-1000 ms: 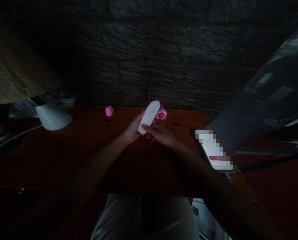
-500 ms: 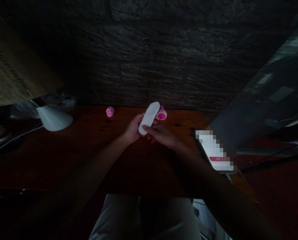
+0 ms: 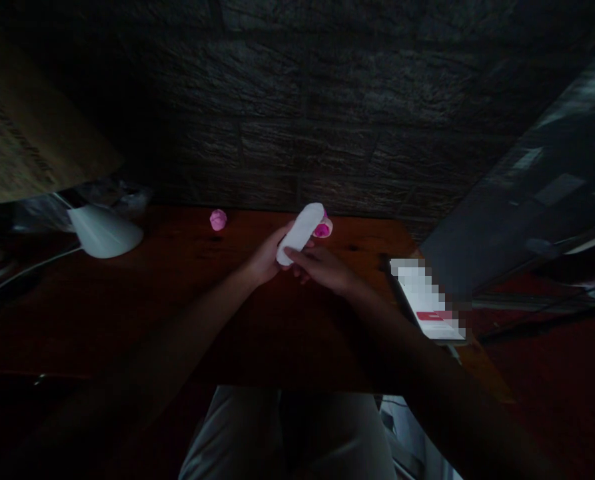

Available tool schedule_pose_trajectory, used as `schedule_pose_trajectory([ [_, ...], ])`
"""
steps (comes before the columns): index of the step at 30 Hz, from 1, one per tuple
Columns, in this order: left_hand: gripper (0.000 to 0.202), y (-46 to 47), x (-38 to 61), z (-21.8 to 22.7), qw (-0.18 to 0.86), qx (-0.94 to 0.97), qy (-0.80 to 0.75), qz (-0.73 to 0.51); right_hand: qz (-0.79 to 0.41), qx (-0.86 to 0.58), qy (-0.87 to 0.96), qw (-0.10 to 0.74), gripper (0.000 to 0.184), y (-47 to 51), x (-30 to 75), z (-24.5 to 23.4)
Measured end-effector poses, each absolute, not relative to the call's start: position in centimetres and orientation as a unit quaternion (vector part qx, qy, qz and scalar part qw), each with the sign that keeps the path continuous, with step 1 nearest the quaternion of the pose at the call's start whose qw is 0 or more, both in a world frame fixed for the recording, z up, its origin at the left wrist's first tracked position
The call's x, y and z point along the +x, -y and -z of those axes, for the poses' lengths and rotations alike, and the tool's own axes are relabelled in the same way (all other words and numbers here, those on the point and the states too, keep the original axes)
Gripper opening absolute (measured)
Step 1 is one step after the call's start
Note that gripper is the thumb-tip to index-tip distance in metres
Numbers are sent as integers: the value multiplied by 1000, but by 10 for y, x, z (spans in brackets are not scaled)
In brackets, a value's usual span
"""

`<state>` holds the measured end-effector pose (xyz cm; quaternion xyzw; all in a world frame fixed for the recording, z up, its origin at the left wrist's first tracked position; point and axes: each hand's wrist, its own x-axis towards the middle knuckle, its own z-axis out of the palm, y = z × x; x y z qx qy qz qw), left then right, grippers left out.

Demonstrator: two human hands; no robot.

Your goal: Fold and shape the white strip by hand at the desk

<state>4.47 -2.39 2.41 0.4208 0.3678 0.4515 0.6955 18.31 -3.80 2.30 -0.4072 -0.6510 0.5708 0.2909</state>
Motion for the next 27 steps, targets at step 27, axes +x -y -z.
schedule_pose_trajectory([
  [27,49,24,45,-25,705,397,-364,-462,-567,-398,659,293,38,33,184,-14],
])
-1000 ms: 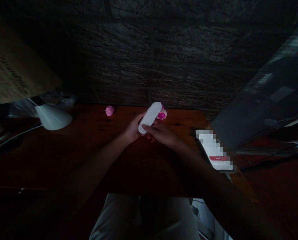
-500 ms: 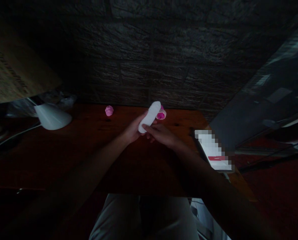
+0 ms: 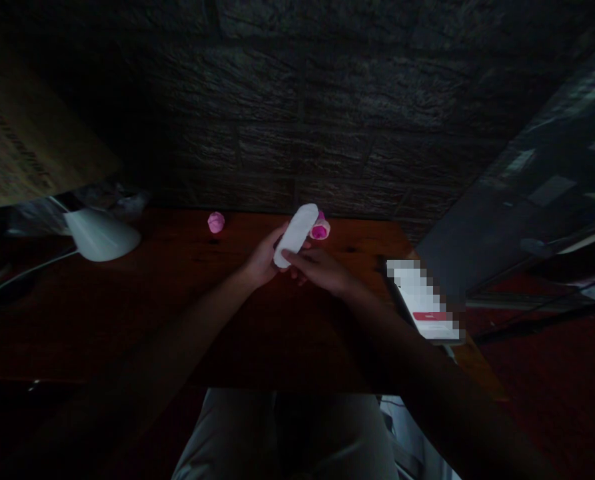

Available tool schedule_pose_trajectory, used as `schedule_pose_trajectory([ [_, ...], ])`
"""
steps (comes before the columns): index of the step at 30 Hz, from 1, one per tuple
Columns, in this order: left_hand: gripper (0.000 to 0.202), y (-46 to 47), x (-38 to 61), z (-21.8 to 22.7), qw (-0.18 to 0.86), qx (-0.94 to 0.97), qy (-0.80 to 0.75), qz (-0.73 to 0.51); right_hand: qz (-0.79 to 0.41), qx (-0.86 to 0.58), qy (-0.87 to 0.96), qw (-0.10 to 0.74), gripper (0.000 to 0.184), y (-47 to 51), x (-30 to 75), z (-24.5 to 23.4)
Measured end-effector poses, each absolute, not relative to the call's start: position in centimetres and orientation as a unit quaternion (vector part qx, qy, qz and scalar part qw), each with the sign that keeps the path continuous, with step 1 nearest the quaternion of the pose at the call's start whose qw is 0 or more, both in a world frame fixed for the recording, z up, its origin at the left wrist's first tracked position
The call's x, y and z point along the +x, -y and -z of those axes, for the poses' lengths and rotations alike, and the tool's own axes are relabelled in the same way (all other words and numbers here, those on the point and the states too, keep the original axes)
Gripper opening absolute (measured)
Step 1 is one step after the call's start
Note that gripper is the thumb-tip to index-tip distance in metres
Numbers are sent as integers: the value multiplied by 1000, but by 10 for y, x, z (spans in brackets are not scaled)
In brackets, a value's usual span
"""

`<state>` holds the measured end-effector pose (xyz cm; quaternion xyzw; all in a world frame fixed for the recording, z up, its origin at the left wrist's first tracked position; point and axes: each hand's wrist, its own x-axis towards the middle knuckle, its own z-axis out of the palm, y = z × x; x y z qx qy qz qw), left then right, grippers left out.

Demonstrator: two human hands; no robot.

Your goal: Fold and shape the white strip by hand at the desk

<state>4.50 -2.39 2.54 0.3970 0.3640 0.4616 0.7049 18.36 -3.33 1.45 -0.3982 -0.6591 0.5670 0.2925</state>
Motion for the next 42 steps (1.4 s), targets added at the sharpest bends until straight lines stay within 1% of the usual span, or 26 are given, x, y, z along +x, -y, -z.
schedule_pose_trajectory([
  [13,48,20,43,-19,698,413,-370,-453,-565,-409,657,287,35,36,182,-21],
  [19,52,23,44,-23,699,412,-389,-436,-564,-411,658,283,36,37,182,-22],
  [24,47,22,42,-20,694,421,-375,-447,-562,-412,659,282,35,37,182,-22],
  [29,51,21,42,-17,701,432,-367,-432,-552,-412,670,277,37,36,182,-21],
  [36,56,20,42,-16,681,450,-401,-415,-535,-414,685,269,38,37,182,-21],
  [42,52,19,41,-13,667,474,-386,-427,-526,-412,692,273,37,38,181,-22],
])
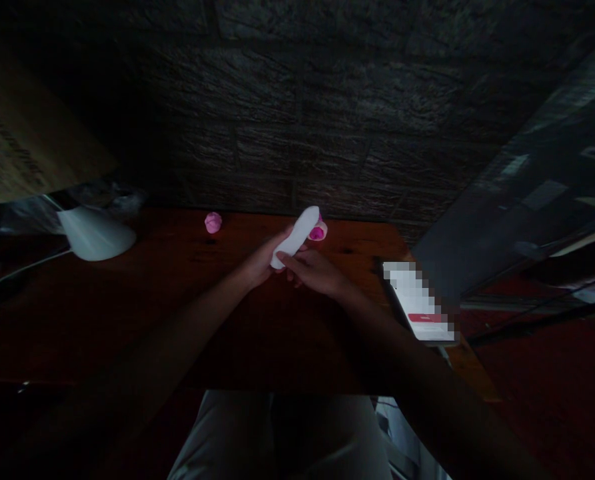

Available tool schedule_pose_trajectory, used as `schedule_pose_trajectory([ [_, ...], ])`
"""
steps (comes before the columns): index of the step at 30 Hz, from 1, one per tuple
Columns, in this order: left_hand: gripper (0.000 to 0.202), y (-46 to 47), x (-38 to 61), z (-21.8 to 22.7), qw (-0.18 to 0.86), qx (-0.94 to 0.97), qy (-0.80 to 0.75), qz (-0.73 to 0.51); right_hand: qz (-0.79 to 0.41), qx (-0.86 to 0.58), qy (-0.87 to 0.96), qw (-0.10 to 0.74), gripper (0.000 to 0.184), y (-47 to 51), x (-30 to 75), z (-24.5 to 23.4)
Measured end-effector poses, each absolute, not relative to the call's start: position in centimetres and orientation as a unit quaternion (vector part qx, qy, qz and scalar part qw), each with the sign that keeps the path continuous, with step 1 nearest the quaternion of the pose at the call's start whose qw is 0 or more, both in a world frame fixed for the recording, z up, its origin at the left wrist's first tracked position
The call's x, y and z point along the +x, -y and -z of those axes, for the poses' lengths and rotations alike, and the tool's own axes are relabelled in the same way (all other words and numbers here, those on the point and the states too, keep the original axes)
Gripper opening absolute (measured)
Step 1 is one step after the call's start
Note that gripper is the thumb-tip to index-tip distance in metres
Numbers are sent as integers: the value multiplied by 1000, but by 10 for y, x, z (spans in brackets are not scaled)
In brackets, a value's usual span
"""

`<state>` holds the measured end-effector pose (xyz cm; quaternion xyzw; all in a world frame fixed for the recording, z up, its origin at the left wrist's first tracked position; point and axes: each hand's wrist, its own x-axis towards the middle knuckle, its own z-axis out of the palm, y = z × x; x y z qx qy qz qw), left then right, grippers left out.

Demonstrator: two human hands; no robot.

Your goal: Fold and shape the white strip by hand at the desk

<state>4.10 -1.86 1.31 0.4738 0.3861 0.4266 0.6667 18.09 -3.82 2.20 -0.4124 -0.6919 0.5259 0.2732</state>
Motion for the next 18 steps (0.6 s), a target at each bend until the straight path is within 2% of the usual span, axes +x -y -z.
schedule_pose_trajectory([
  [18,51,19,41,-13,639,504,-384,-436,-505,-430,706,249,38,41,180,-26],
])
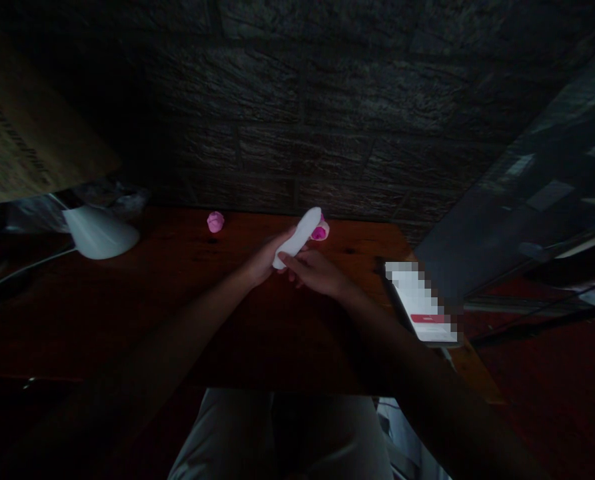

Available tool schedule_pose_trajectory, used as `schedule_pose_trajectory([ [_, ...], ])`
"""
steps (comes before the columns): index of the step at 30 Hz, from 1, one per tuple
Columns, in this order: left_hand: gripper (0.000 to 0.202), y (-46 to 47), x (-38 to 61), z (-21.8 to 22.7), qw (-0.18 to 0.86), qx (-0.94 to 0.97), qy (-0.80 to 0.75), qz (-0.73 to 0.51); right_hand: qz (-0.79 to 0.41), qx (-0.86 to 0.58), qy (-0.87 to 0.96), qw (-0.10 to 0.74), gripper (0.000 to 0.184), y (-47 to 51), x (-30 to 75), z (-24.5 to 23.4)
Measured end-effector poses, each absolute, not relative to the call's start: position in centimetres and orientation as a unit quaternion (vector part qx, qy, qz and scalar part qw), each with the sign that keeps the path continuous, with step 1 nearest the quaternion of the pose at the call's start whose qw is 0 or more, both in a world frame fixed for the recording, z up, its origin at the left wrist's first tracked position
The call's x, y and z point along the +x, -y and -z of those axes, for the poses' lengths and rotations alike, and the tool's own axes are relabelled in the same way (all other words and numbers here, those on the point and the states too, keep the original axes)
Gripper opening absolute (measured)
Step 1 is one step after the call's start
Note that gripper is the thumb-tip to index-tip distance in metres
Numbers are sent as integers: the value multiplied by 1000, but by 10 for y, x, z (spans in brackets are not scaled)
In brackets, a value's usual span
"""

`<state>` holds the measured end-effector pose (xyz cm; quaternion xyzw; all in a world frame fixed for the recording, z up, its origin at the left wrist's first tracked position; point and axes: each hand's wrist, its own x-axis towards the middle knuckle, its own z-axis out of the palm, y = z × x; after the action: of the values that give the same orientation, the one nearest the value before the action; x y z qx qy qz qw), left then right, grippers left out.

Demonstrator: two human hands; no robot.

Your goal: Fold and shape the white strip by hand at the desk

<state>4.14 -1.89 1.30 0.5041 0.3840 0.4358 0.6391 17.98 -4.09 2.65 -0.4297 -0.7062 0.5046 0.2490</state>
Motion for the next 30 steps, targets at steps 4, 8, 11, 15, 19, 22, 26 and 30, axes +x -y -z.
schedule_pose_trajectory([
  [4,51,20,42,-15,640,502,-391,-431,-493,-426,718,246,40,41,179,-25],
  [8,54,21,41,-13,642,513,-389,-416,-463,-428,739,236,45,42,179,-25],
  [11,54,22,42,-12,641,520,-382,-416,-454,-435,744,227,46,43,179,-28],
  [15,54,21,42,-12,642,520,-384,-412,-449,-431,748,230,45,43,180,-27],
  [19,53,19,40,-10,644,516,-388,-410,-442,-426,753,238,47,41,180,-23],
  [22,52,18,39,-8,648,517,-377,-414,-426,-424,763,237,48,41,180,-21],
  [26,53,17,39,-5,640,521,-376,-421,-412,-421,775,230,47,40,180,-22],
  [30,56,16,39,-4,630,532,-382,-418,-412,-423,775,225,46,40,180,-23],
])
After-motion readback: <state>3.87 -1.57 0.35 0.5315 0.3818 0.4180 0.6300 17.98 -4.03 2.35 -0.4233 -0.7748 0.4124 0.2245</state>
